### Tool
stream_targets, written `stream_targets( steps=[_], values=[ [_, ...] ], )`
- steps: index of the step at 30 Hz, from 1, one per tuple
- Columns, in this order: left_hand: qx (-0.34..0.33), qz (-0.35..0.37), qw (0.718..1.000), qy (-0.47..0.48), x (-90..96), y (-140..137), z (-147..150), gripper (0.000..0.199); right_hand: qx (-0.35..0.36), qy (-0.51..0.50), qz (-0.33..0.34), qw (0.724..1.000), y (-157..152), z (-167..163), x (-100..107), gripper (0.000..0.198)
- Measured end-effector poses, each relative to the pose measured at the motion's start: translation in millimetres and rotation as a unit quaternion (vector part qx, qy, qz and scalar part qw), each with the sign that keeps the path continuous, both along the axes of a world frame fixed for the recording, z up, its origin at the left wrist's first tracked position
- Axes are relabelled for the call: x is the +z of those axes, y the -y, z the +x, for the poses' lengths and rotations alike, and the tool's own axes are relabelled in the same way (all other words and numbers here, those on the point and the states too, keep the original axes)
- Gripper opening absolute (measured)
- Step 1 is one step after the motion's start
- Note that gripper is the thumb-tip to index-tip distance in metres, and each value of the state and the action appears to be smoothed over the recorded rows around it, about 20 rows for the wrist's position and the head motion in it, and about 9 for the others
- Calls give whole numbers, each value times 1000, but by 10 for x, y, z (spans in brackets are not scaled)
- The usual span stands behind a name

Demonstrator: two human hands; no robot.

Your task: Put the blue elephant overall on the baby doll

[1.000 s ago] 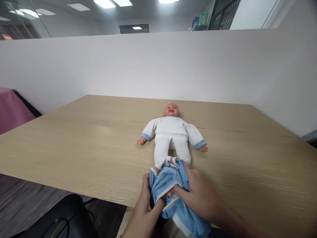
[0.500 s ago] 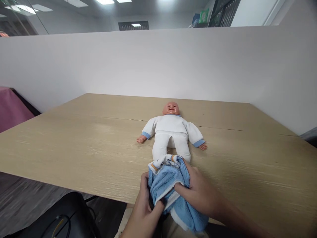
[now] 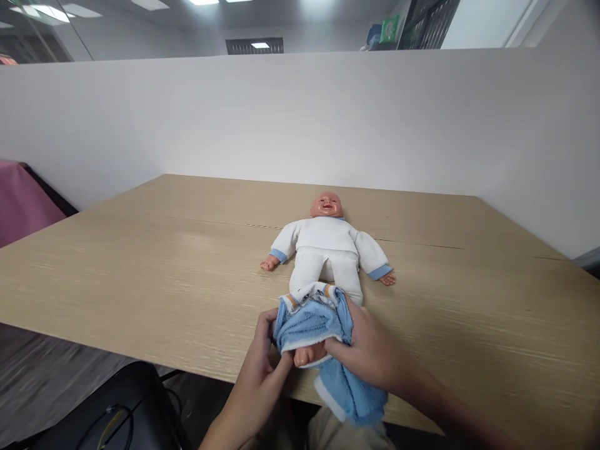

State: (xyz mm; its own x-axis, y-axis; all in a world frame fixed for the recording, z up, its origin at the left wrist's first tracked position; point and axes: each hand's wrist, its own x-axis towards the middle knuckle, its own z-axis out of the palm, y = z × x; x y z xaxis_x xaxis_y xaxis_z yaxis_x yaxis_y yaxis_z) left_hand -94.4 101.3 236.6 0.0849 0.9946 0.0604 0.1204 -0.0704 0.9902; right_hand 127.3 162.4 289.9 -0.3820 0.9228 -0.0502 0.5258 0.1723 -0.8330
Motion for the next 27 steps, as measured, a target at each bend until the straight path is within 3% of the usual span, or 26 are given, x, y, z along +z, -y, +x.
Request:
stream_targets(
  steps=[3,7,11,17,21,27],
  values=[
    [13,32,999,-24,-29,-129,-65,43,44,-58,36,997,-88,-37,-12,39],
    [12,74,997,-32,-50,-326,-148,36,79,-57,62,993,-220,-54,-55,15],
    [-39,52,998,-13,-10,-535,-229,33,94,-69,72,991,-369,2,-91,26],
    [-116,36,992,33,116,-780,-378,37,149,-120,-5,982,-443,225,-76,76],
    [-144,9,989,20,178,-827,-481,43,126,-141,-12,982,-440,361,-153,72],
    [-178,1,983,-49,247,-851,-582,65,102,-227,-143,958,-535,531,-465,53]
  ],
)
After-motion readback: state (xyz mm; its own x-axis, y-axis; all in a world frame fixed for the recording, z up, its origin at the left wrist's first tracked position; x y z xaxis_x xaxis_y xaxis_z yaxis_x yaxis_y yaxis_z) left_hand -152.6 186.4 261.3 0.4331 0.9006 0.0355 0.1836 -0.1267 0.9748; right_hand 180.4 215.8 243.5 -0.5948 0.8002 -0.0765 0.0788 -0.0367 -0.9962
